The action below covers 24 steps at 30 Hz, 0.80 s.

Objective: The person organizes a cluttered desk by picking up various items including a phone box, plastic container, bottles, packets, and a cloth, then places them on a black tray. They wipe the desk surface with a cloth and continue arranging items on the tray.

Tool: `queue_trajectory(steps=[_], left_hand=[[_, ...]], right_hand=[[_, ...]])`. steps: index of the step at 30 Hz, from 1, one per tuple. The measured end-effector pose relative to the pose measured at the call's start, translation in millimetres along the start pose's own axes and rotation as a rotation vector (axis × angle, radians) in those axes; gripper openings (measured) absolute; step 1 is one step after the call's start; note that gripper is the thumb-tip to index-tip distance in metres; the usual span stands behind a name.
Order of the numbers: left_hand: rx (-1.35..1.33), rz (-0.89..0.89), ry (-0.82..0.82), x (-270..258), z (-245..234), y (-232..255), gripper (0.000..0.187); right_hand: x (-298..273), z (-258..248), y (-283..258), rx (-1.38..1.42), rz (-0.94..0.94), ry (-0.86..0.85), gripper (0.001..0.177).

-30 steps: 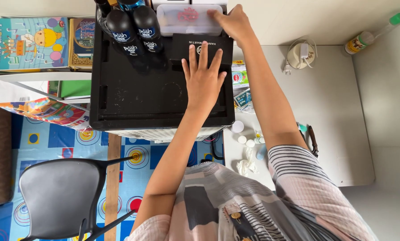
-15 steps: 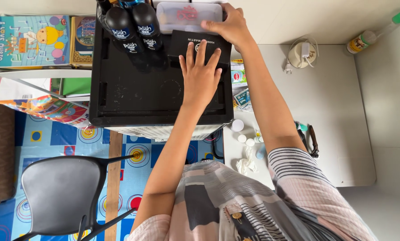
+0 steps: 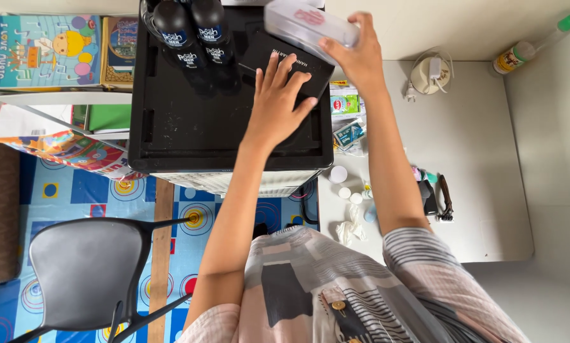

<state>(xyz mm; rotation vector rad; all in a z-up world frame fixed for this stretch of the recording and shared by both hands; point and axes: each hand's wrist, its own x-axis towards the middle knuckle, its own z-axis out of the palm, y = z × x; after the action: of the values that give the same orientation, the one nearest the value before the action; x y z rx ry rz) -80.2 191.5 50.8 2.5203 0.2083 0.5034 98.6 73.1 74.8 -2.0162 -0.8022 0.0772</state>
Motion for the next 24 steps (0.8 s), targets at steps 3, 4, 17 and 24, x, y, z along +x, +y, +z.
queue_trajectory(steps=[3, 4, 17, 24], left_hand=[[0.120, -0.024, 0.136, 4, 19, 14, 0.060], [0.118, -0.023, 0.130, 7, 30, 14, 0.060], [0.229, 0.090, -0.021, 31, 14, -11, 0.064], [0.252, 0.048, -0.022, 27, 1, -43, 0.055]], right_hand=[[-17, 5, 8, -0.062, 0.064, 0.202, 0.055], [-22, 6, 10, -0.063, 0.069, 0.202, 0.055], [-57, 14, 5, 0.023, 0.023, 0.419, 0.062], [-79, 57, 19, -0.159, -0.016, 0.225, 0.097]])
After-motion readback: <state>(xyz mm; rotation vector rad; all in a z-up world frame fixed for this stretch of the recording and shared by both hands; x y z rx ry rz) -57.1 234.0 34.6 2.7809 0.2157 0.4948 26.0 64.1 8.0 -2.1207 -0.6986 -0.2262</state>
